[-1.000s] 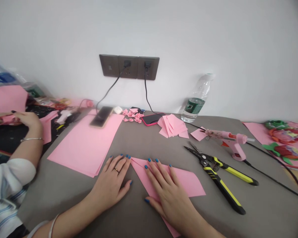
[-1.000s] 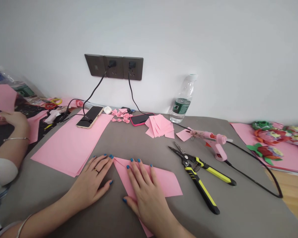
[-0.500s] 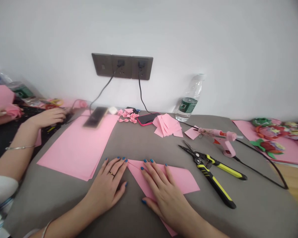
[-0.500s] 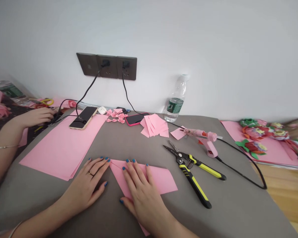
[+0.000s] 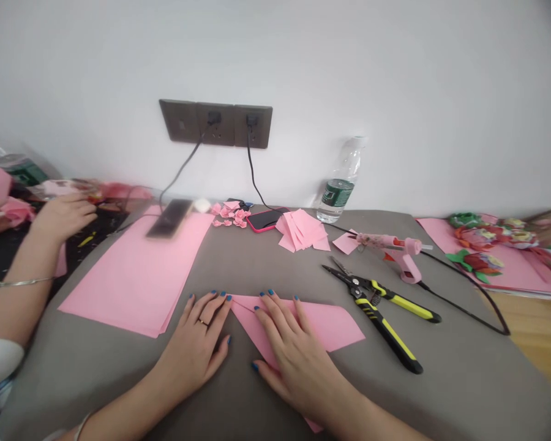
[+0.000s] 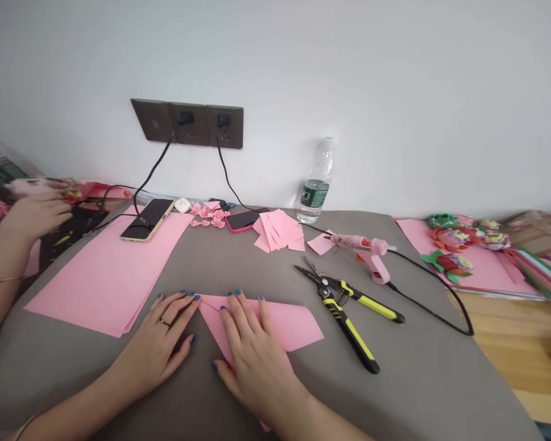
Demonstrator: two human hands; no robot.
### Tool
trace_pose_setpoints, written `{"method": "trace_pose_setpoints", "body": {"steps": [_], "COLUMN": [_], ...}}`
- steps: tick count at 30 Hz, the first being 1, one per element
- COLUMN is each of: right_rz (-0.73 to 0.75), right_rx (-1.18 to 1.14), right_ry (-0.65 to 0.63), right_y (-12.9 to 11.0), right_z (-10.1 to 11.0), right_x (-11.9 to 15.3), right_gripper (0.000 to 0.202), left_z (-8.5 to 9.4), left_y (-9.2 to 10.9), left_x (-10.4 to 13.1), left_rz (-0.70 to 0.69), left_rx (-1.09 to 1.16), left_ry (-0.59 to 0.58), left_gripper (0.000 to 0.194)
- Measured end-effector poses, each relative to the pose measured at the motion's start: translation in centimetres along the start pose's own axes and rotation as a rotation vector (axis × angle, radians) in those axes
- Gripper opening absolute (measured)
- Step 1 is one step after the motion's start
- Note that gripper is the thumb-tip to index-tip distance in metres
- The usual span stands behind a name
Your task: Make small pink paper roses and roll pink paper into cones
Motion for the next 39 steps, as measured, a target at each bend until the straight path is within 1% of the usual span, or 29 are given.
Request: {"method": "trace_pose_setpoints", "body": {"steps": [4, 7, 13, 17, 21, 27, 31, 35, 39], "right_rz": [-0.005, -0.005, 0.0, -0.002, 0.007, 0.016, 0.012, -0.001, -0.025], "right_rx": [0.007, -0.006, -0.017, -0.032, -0.035, -0.042, -0.045, -0.044, -0.049], "right_ry": [0.007, 0.001, -0.025, -0.043, -0.046, -0.055, -0.053, -0.048, -0.034], "right_y": [-0.9, -1.1, -0.9, -0.8, -0.8, -0.7, -0.6, -0.9, -1.2], "right_z": [-0.5, -1.2, -1.6, -1.6, -1.6, -1.9, -1.8, -1.7, -1.7], "right_x": [-1.1, -1.5, -1.3, -1.4, -1.4, -1.4, -1.4, -1.4, -1.4], "right_gripper": [0.072, 0.073, 0.072, 0.07, 0.07, 0.072, 0.072, 0.074, 0.077], "left_z": [0.0, -0.1, 0.0, 0.0, 0.0, 0.1, 0.0, -0.1, -0.6], "left_y": [0.1, 0.1, 0.0, 0.1, 0.0, -0.2, 0.0, 0.5, 1.3], "left_x": [-0.1, -0.1, 0.0, -0.1, -0.3, -0.3, -0.6, -1.1, -1.1], "left_rz": [-0.012, -0.019, -0.022, -0.029, -0.022, -0.005, 0.008, 0.018, 0.0], "left_rx": [0.001, 0.007, 0.008, 0.003, 0.006, -0.017, -0.066, -0.099, -0.089], "left_ry": [0.003, 0.001, 0.028, 0.021, 0.014, 0.041, 0.04, 0.065, 0.091], "left_gripper": [0.049, 0.049, 0.051, 0.05, 0.05, 0.05, 0.045, 0.041, 0.045]}}
Point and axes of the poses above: each hand's wrist, its own x-axis away from the middle knuckle, its own z-axis out of the back of the hand, y = z × x, the point moved 10 cm from there along -x, towards the middle knuckle, and after that the axes turned 1 degree about z, right-handed, at the moved point
